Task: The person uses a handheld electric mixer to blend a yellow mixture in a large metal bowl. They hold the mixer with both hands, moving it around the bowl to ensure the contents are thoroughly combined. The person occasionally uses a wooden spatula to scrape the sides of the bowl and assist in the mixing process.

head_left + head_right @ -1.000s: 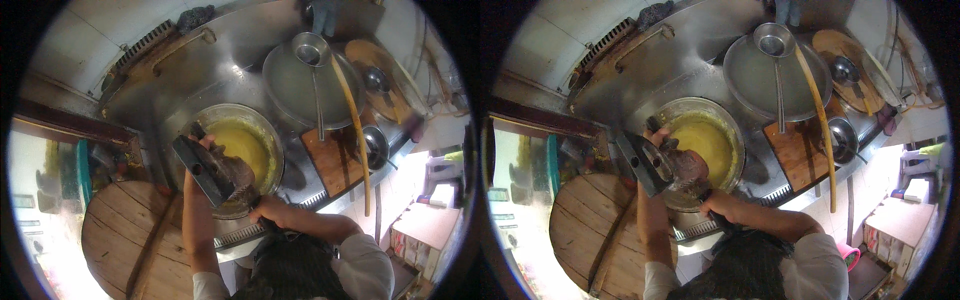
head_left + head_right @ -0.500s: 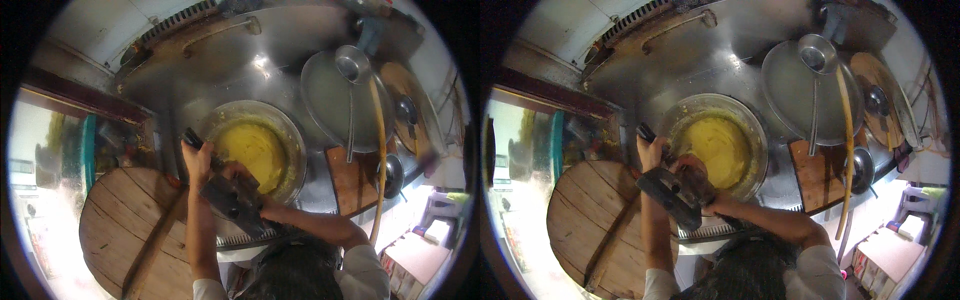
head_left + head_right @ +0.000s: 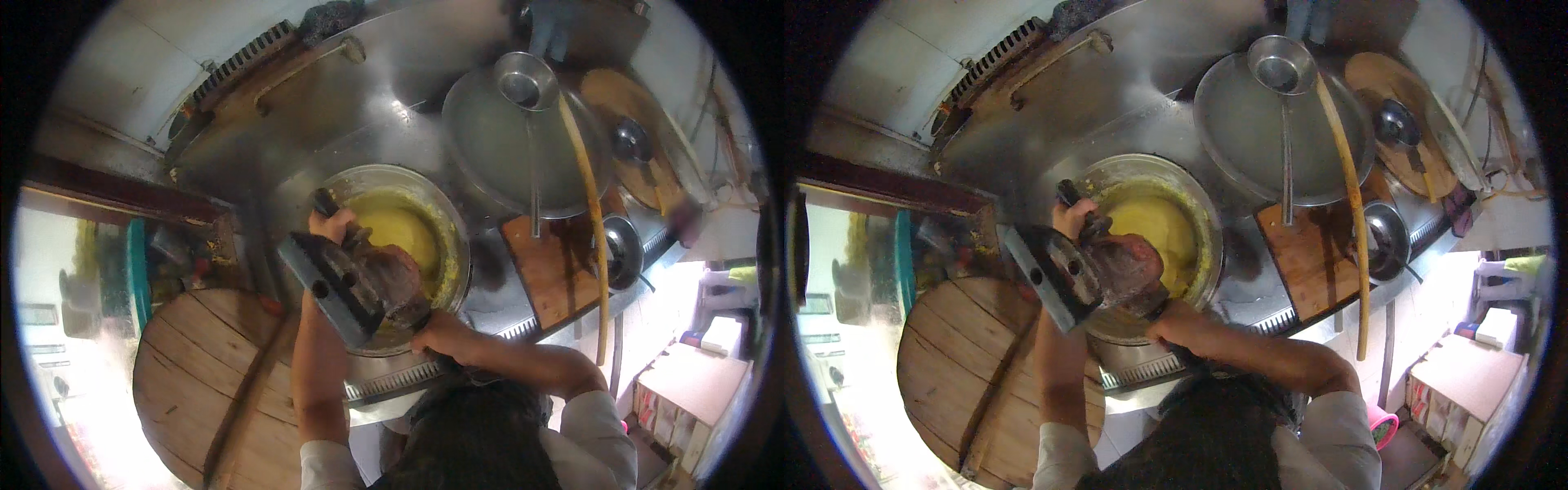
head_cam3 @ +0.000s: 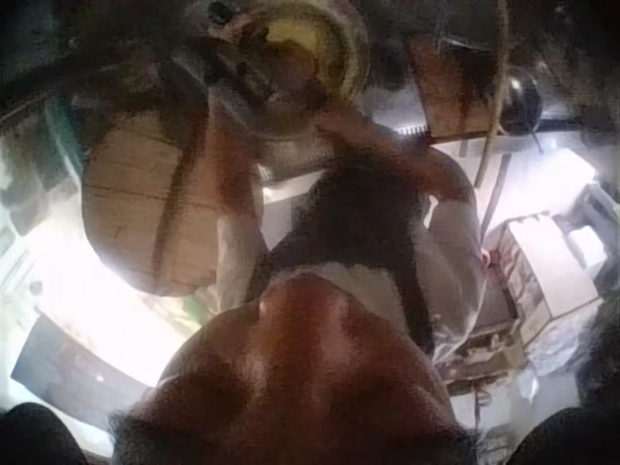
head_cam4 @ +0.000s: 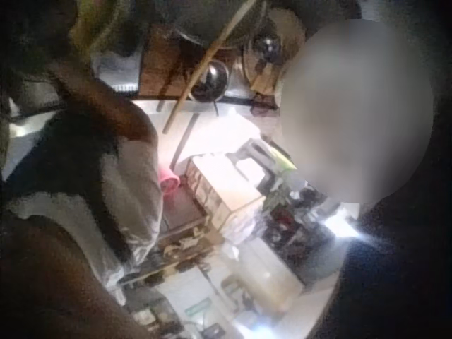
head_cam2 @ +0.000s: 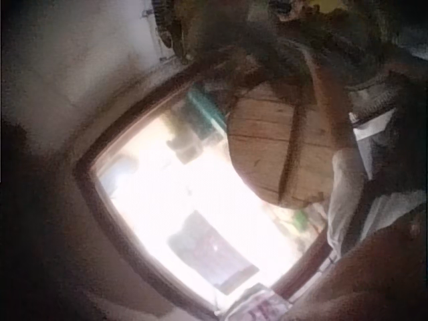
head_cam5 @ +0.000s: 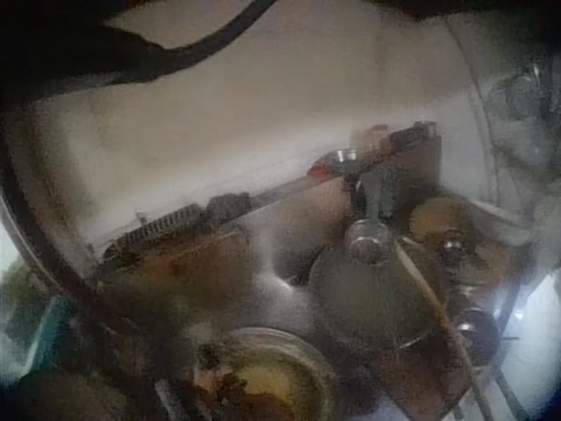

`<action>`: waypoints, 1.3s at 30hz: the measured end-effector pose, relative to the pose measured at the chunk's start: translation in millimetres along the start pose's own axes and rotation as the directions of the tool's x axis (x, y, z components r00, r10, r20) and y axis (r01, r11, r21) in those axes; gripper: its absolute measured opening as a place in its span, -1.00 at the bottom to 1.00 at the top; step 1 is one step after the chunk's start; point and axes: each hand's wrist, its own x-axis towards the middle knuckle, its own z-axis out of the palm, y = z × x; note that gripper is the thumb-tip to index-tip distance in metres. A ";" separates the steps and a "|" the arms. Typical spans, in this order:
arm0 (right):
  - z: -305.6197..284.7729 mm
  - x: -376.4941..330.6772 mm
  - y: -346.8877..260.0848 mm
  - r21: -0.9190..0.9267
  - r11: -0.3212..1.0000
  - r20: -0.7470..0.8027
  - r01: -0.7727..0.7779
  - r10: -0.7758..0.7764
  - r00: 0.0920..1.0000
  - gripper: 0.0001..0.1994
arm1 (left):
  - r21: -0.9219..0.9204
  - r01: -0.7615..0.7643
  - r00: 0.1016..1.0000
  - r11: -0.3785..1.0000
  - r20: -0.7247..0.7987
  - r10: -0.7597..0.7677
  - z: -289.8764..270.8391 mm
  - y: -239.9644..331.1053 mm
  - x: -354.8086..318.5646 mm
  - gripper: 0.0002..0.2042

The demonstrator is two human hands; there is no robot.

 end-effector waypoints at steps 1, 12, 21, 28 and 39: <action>0.6 -6.8 -1.8 0.023 0.999 0.015 -0.040 0.039 0.999 -0.89 | 0.039 0.060 0.998 0.997 -0.011 -0.060 6.1 4.1 -4.9 -0.86; 20.6 6.7 9.4 0.330 0.935 0.208 -0.133 0.066 0.976 -0.92 | -0.215 -0.056 0.997 0.975 -0.058 0.044 -43.6 -80.7 27.5 -0.84; -0.7 56.9 -18.5 -0.021 0.993 0.213 0.117 -0.110 0.971 -0.88 | 0.063 -0.314 0.892 0.947 -0.322 0.317 -57.4 -27.1 19.3 -0.73; 2.5 44.8 -16.5 -0.052 0.994 0.035 0.096 -0.095 0.995 -0.90 | 0.041 -0.252 0.957 0.967 -0.141 0.255 -34.0 -21.0 39.2 -0.77; 3.6 -34.8 -22.9 0.396 0.916 0.119 -0.070 0.025 0.993 -0.91 | -0.462 0.131 0.948 0.877 0.316 0.025 6.5 -45.9 10.2 -0.80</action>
